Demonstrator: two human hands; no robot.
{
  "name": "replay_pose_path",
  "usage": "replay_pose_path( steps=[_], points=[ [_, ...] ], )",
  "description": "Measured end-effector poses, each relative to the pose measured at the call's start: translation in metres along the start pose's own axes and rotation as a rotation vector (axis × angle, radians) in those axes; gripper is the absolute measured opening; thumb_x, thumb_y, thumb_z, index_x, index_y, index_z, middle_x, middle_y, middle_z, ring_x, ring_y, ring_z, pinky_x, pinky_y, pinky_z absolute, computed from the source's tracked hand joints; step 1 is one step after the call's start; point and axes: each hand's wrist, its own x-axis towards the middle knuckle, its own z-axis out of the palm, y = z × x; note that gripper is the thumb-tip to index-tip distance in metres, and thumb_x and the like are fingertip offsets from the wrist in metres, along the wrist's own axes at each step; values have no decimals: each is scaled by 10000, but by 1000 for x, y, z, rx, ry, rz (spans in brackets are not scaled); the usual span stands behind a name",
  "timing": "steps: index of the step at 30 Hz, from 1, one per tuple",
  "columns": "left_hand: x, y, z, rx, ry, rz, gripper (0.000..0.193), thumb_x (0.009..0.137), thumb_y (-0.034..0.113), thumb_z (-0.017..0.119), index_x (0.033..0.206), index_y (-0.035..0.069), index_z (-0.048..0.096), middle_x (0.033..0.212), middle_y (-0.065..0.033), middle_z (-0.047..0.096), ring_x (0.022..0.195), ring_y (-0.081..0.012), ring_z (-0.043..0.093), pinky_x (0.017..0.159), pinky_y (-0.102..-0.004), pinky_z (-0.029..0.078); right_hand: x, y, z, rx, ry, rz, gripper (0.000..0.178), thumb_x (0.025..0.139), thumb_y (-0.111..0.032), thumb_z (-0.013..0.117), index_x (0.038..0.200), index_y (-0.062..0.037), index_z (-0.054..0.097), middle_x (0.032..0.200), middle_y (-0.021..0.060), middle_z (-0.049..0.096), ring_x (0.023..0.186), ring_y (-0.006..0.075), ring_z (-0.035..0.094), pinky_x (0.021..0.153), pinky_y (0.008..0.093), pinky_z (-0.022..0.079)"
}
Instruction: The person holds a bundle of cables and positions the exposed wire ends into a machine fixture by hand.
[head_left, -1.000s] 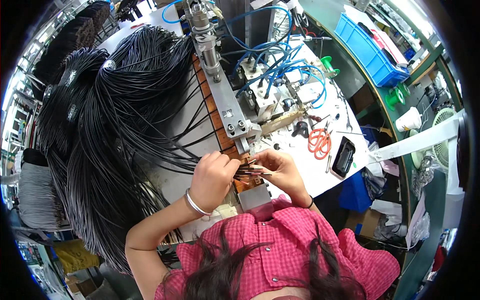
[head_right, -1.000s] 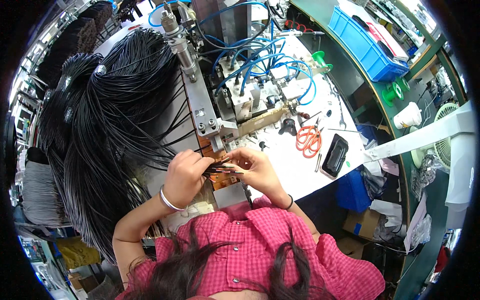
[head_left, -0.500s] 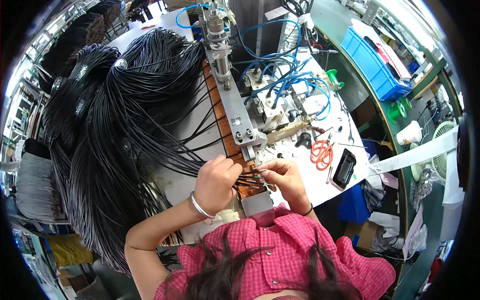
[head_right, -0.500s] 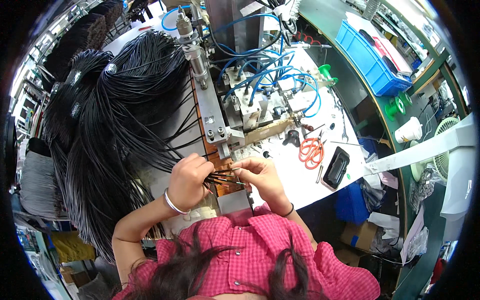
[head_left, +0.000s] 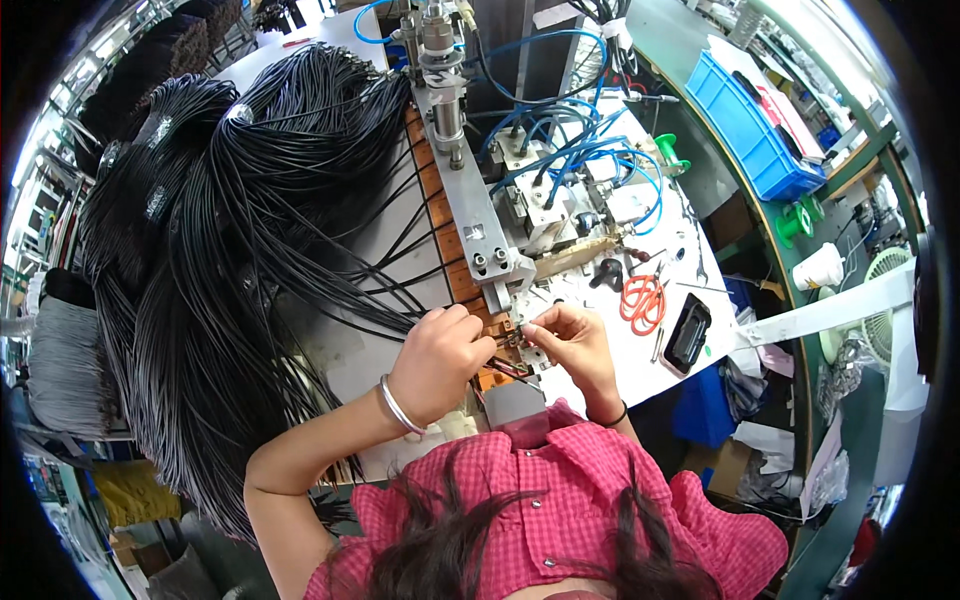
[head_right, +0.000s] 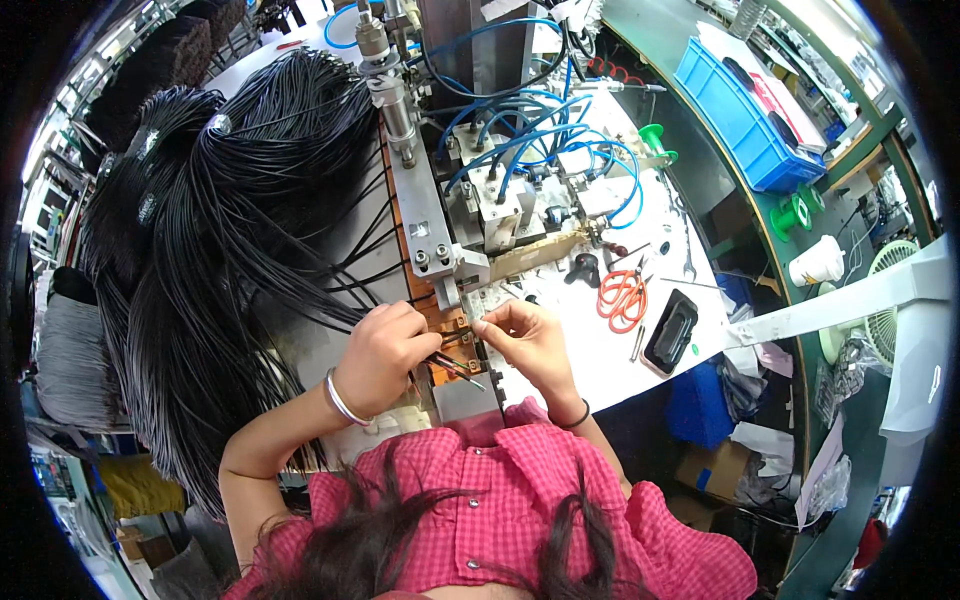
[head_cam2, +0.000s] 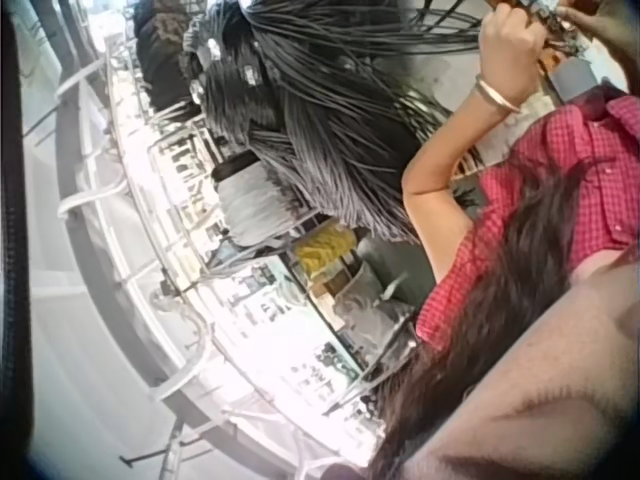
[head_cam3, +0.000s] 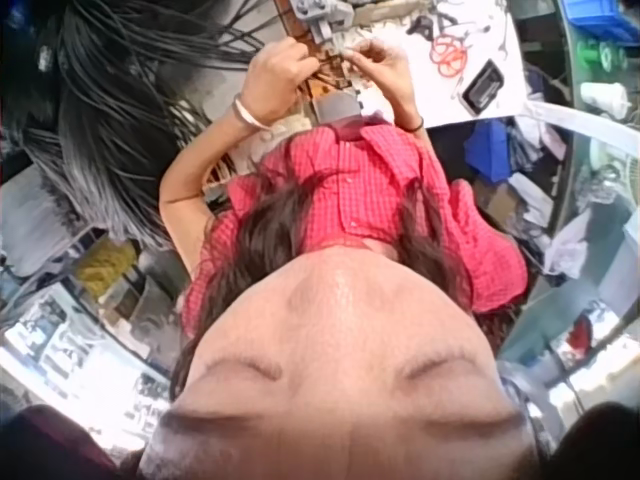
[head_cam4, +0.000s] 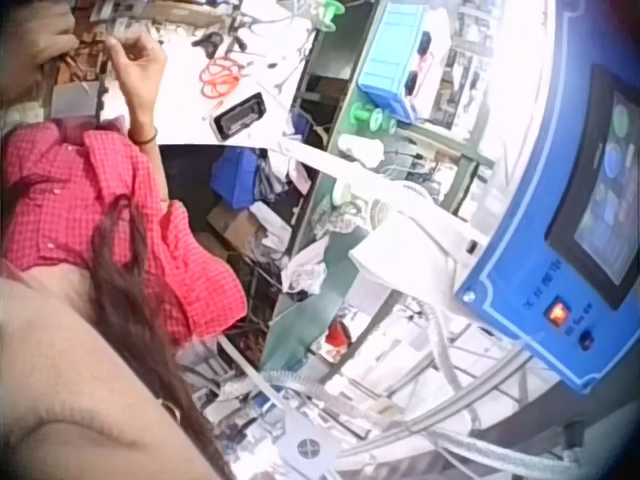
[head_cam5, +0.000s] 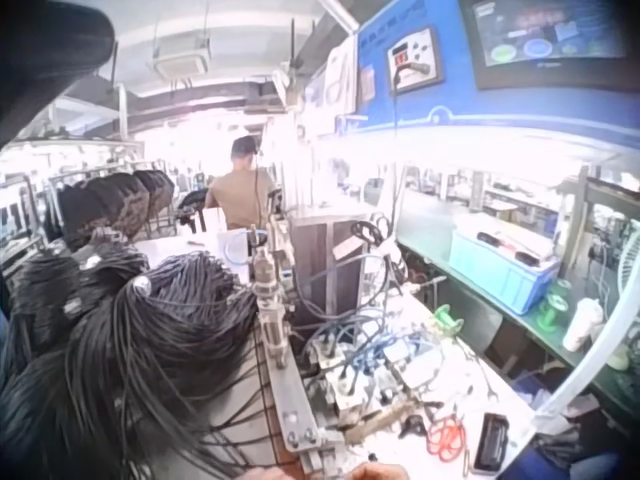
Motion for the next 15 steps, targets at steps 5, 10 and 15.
replay_pose_path(
  steps=[5, 10, 15],
  points=[
    [-2, -4, 2, 3, -7, -10, 170, 632, 45, 564, 800, 39, 589, 695, -74, 520, 701, -253, 513, 622, -347, 397, 1, 5, -5, -121, 28, 25, 118, 825, -123, 647, 782, -23, 601, 627, -19, 575, 461, 13, 444, 409, 152, 318],
    [-2, -4, 4, -25, 19, -26, 164, 627, 47, 569, 790, 39, 584, 681, -77, 519, 694, -257, 514, 621, -352, 396, 2, 5, -5, -8, 18, 80, 129, 871, -108, 575, 793, -6, 584, 629, -12, 553, 460, 15, 423, 415, 162, 322],
    [-3, -3, 2, 9, -31, -64, 154, 607, 50, 580, 759, 37, 563, 660, -80, 506, 681, -264, 508, 638, -360, 394, 7, 14, -4, -106, 4, 61, 126, 882, -122, 558, 802, -24, 561, 622, -29, 529, 462, 11, 409, 421, 159, 318]
  ],
)
